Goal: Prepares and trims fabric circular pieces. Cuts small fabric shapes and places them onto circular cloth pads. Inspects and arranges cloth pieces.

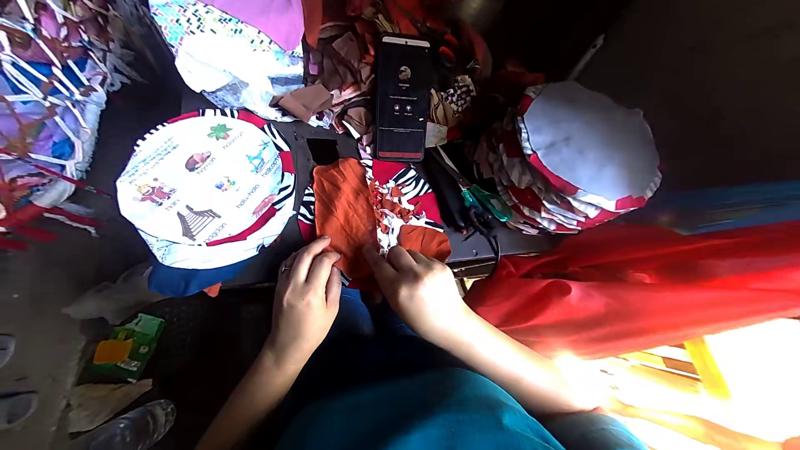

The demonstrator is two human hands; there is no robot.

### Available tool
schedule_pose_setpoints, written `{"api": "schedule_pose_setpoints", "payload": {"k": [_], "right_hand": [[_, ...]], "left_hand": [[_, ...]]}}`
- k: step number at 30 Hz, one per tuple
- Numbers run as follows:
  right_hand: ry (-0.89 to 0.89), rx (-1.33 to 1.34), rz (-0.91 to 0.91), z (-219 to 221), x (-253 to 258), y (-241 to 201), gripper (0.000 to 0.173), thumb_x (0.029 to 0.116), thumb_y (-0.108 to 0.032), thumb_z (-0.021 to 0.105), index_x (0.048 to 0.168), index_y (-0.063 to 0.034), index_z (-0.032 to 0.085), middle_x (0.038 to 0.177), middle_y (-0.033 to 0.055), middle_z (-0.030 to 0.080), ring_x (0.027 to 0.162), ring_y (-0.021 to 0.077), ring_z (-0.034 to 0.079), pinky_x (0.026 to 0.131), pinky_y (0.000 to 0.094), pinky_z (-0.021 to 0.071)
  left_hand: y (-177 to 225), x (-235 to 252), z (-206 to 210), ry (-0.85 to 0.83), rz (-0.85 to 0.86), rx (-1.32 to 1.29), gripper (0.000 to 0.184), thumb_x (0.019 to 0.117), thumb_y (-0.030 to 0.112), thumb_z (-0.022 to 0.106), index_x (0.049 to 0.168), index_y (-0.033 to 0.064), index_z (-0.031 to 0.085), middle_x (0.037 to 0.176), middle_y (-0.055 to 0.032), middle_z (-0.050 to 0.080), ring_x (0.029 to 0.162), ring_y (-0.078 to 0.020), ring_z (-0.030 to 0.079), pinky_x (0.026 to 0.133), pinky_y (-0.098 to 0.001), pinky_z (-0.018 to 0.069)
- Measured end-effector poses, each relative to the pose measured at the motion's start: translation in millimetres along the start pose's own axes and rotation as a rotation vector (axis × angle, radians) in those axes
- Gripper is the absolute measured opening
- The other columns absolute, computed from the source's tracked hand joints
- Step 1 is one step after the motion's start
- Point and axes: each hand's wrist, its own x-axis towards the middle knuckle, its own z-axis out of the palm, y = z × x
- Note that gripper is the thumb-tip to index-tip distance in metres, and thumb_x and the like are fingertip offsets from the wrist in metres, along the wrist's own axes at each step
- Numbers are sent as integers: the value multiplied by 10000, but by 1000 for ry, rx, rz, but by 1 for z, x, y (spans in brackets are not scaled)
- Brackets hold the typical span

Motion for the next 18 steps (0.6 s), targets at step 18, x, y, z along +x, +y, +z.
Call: {"api": "schedule_pose_setpoints", "payload": {"k": [18], "right_hand": [[17,67,11,-8,2,7,221,934,-66,621,1068,-83,796,728,95,623,589,233,619,453,323,457]], "left_hand": [[1,3,-11,-66,-53,-19,211,970,123,557,960,25,744,1235,-165,689,1231,-340,603,1033,-456,457]]}}
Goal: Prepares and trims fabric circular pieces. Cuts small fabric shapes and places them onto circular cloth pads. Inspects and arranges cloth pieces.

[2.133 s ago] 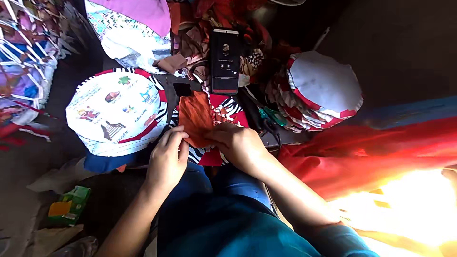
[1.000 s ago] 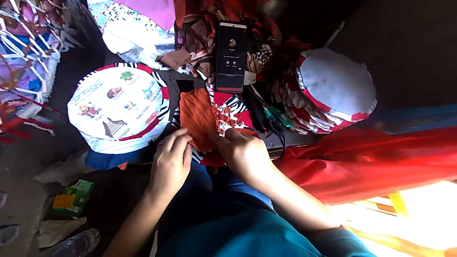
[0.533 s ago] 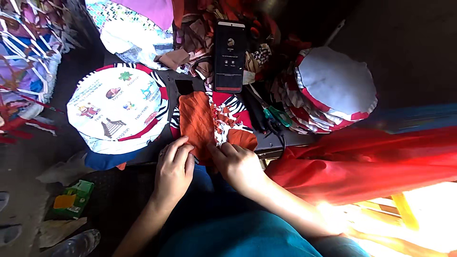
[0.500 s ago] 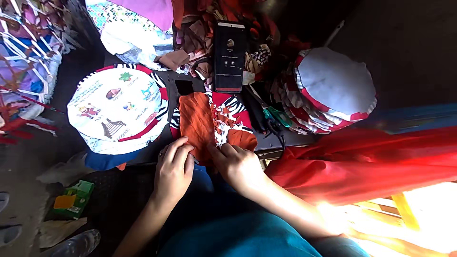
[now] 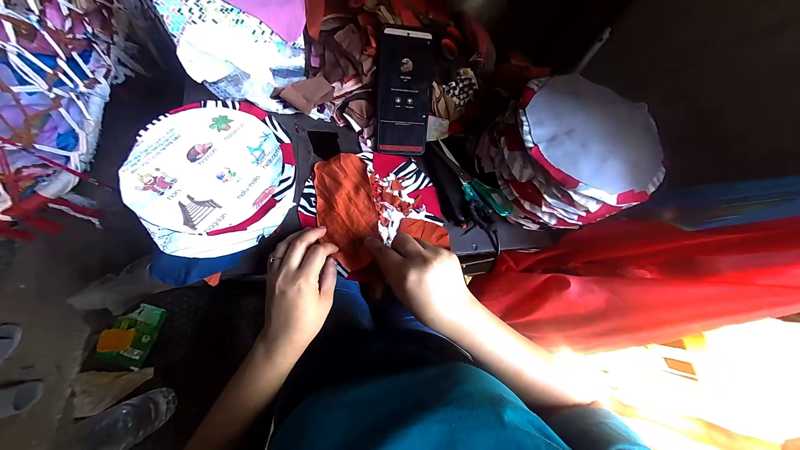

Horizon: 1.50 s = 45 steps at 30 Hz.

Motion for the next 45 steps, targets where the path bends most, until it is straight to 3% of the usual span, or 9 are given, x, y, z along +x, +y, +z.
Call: {"api": "schedule_pose_setpoints", "payload": {"k": [6,11,15,19,26,30,35,38,45], "right_hand": [[-83,-17,5,3,-8,-2,193,946,-83,610,1024,-81,787,735,96,626,592,243,629,459,337,480],[-71,40,-51,3,-9,-1,258,955,-80,611,1161,-91,766,741,104,624,586,249,622,459,333,472],[-47,61,-118,6,-10,-3,226,926,-19,597,1041,-80,781,727,97,621,594,246,626,467,329,477],[-36,69,-105,11,-11,-2,186,928,-24,599,979,-62,774,738,103,630,601,252,637,466,338,486],[-23,99,-108,12,-10,0,193,928,-20,596,995,-57,773,762,111,657,627,256,660,492,340,512],[-18,135,-109,13,-10,1,189,930,-24,596,985,-54,774,765,115,660,630,259,663,493,342,512],[-6,134,-116,13,-11,0,191,923,-23,595,987,-54,772,776,117,668,636,262,668,497,343,517],[1,136,-118,14,-12,1,196,926,-27,590,996,-56,772,780,116,667,640,258,666,499,341,512],[-1,139,-117,15,-13,1,196,928,-26,590,997,-49,771,772,115,664,638,259,666,499,340,513]], "left_hand": [[-4,-3,-6,-57,25,7,242,940,139,530,982,62,755,1262,-139,683,1257,-328,589,1034,-496,443],[-10,29,-28,-98,-2,-60,291,946,110,508,1101,-8,723,1248,-173,686,1191,-326,640,999,-508,493],[-8,86,-32,-148,-54,-17,273,1028,74,485,1158,-14,708,1213,-204,692,1160,-367,650,987,-544,497],[-7,149,-17,-335,-82,18,272,1042,45,479,1186,-6,704,1224,-236,670,1146,-401,642,990,-585,472],[-4,202,20,-701,-148,81,243,1010,221,649,1094,5,722,1076,-214,710,1072,-400,660,958,-638,462],[-5,218,23,-855,-103,149,201,995,137,657,1120,-12,711,1091,-228,701,1096,-411,644,982,-635,443],[-13,223,22,-753,-33,241,225,993,77,629,1189,-23,676,1120,-239,689,1124,-445,632,980,-659,445],[-20,217,14,-679,-78,222,237,1043,132,548,1156,-27,683,1105,-255,687,1110,-458,633,953,-678,445],[-29,207,-2,-845,-159,168,216,1007,156,660,1112,-27,708,1060,-223,706,1052,-391,660,974,-613,457]]}}
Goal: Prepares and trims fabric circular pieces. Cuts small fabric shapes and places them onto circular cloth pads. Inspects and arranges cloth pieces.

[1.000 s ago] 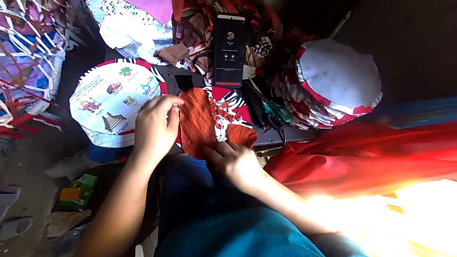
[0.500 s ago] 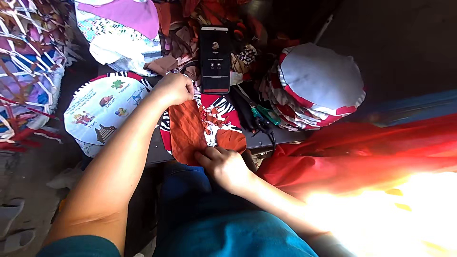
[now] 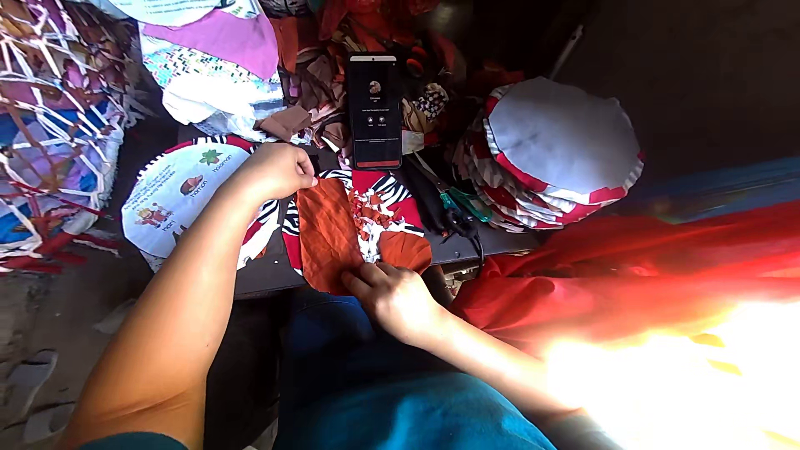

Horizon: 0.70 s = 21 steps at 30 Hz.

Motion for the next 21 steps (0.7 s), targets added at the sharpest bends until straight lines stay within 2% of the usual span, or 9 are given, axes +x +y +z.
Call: {"api": "schedule_pose_setpoints", "payload": {"k": [4,8,12,17,21], "right_hand": [[16,-18,2,1,0,-1,193,925,-40,596,999,-55,773,759,109,657,619,247,656,490,331,505],[15,-27,1,1,-1,-1,197,924,-38,595,1004,-53,774,749,105,650,614,245,650,490,327,503],[18,-44,-2,1,-2,-1,203,934,-41,587,1007,-57,776,745,98,651,614,240,650,493,322,503],[25,-42,8,1,-2,-2,196,938,-49,591,1008,-52,773,750,101,654,617,245,652,494,331,507],[31,-45,2,2,-2,-3,200,940,-44,583,1005,-49,773,748,97,654,615,240,650,495,326,504]], "left_hand": [[-1,0,3,23,12,-8,174,1016,116,631,1071,-32,705,1034,-231,695,1021,-389,656,953,-605,461],[2,-2,2,48,-8,-64,205,1051,125,569,1103,-55,652,1026,-251,663,1002,-395,633,928,-596,455],[0,-1,5,15,5,-85,242,1016,123,637,1202,-32,648,1080,-217,695,1067,-361,654,985,-574,465],[-1,1,5,41,59,-77,200,994,40,638,1177,-31,672,1050,-210,697,1032,-358,660,969,-570,476],[-1,1,5,84,71,-103,213,993,73,657,1180,-30,665,1050,-205,696,1008,-342,665,954,-552,486]]}}
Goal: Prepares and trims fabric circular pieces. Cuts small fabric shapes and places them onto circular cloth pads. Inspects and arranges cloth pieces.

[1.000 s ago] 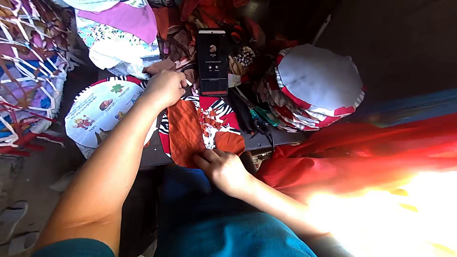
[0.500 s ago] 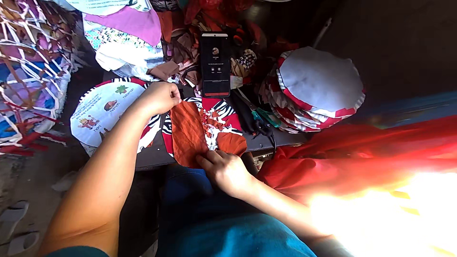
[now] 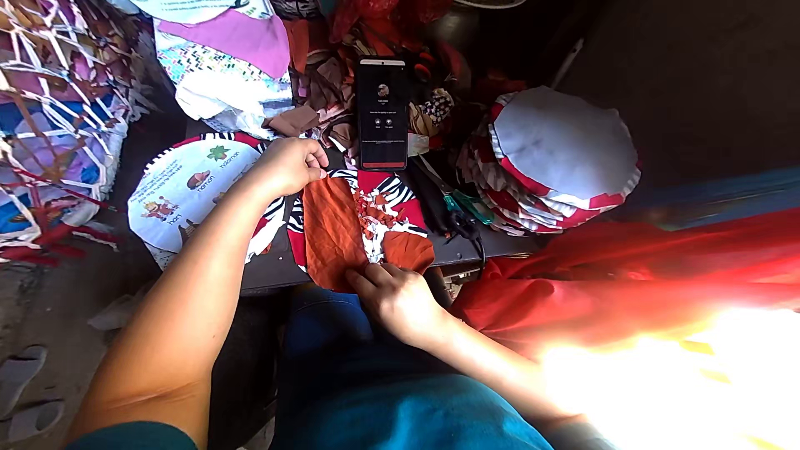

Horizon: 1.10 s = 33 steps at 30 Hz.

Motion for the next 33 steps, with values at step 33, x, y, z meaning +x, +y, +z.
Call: {"api": "schedule_pose_setpoints", "payload": {"k": [33], "right_hand": [[1,-23,-8,-1,-2,-2,197,941,-44,583,1006,-42,769,740,91,654,617,234,649,498,316,500]], "left_hand": [[26,20,14,-63,308,218,147,997,36,611,1076,3,731,1112,-214,659,1096,-375,626,992,-546,464]]}}
